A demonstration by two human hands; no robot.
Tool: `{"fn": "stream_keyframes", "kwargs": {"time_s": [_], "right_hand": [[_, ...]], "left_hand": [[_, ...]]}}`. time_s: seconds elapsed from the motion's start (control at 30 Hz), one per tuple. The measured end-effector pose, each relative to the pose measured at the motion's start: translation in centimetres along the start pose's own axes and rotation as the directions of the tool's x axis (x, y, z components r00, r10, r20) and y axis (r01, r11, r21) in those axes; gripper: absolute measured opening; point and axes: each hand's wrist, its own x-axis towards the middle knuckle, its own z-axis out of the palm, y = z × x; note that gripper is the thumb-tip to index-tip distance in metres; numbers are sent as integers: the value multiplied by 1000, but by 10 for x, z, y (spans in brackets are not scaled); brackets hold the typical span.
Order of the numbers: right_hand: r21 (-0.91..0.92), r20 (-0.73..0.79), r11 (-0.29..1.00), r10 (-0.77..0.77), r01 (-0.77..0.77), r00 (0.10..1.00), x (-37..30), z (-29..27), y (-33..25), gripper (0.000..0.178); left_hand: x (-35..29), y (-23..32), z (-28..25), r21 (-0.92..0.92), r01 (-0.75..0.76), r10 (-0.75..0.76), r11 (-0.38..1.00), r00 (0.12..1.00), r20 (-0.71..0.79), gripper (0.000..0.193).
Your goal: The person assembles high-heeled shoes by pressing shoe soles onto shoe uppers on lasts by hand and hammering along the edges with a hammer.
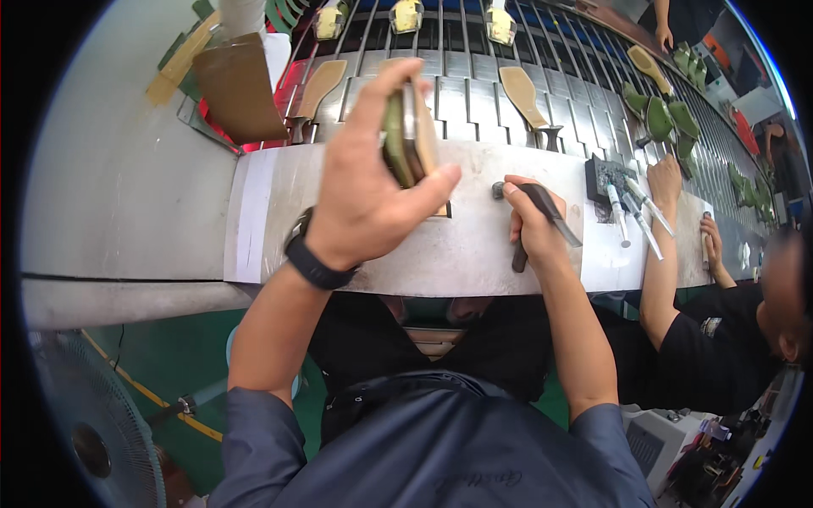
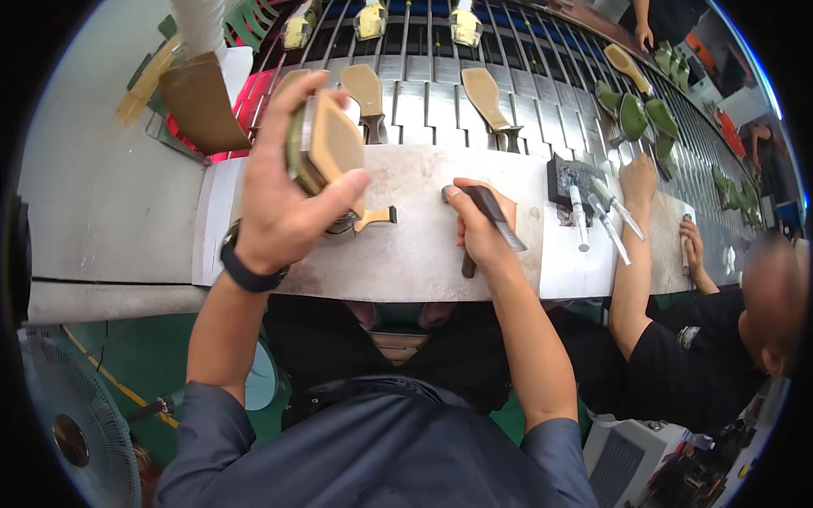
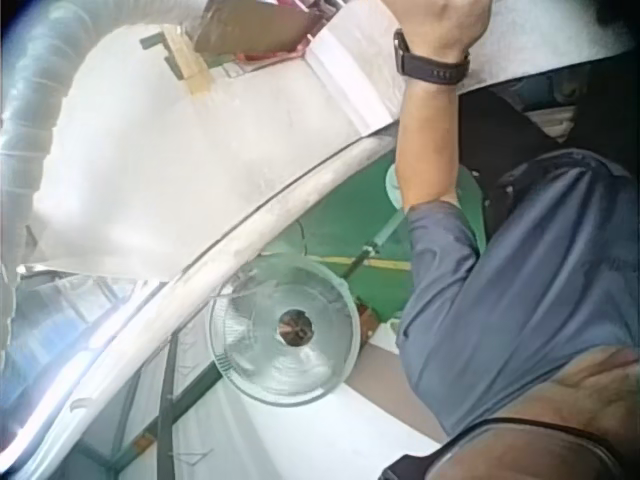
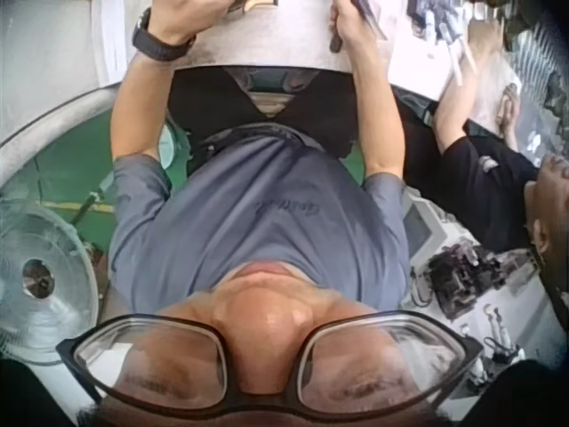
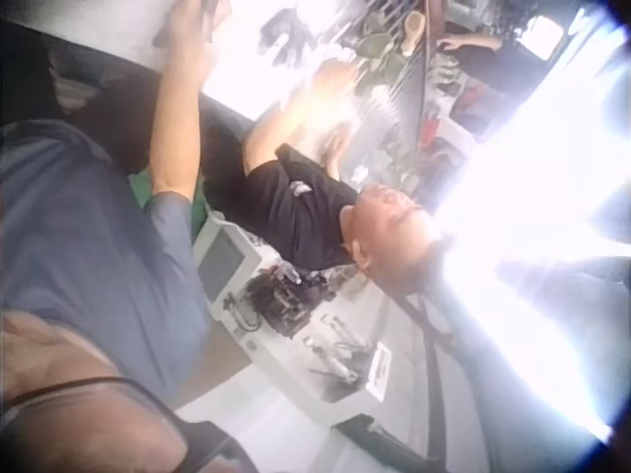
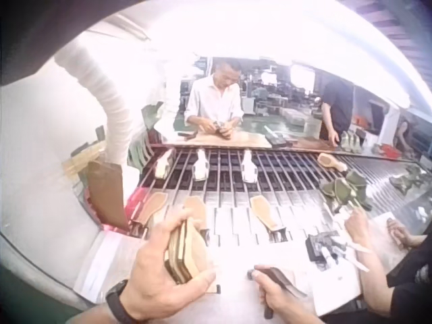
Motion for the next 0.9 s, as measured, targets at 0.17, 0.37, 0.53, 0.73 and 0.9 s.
{"fn": "stream_keyframes", "kwargs": {"time_s": [0.17, 0.37, 0.53, 0.73, 0.9], "right_hand": [[-65, 98, 975, -205, 212, 974, -52, 2, -72, 31], [97, 295, 675, -721, 731, 627, -99, 5, -141, 44], [10, 465, 836, -490, 549, 737, -98, 13, -156, 35], [-99, 414, 919, -311, 382, 855, -99, 20, -180, 45], [-89, 529, 966, -161, 243, 833, -109, 24, -186, 45]], "left_hand": [[-11, 13, 18, -222, 130, -128, 966, 991, 25, 79], [-21, 25, 23, -86, 91, -87, 992, 995, 47, 76], [-39, 32, 26, -104, 68, -69, 992, 998, -5, 73], [-58, 31, 27, -113, -68, 65, 991, 998, -26, 73], [-89, 38, 26, -7, -166, 164, 986, 982, -97, 72]]}}
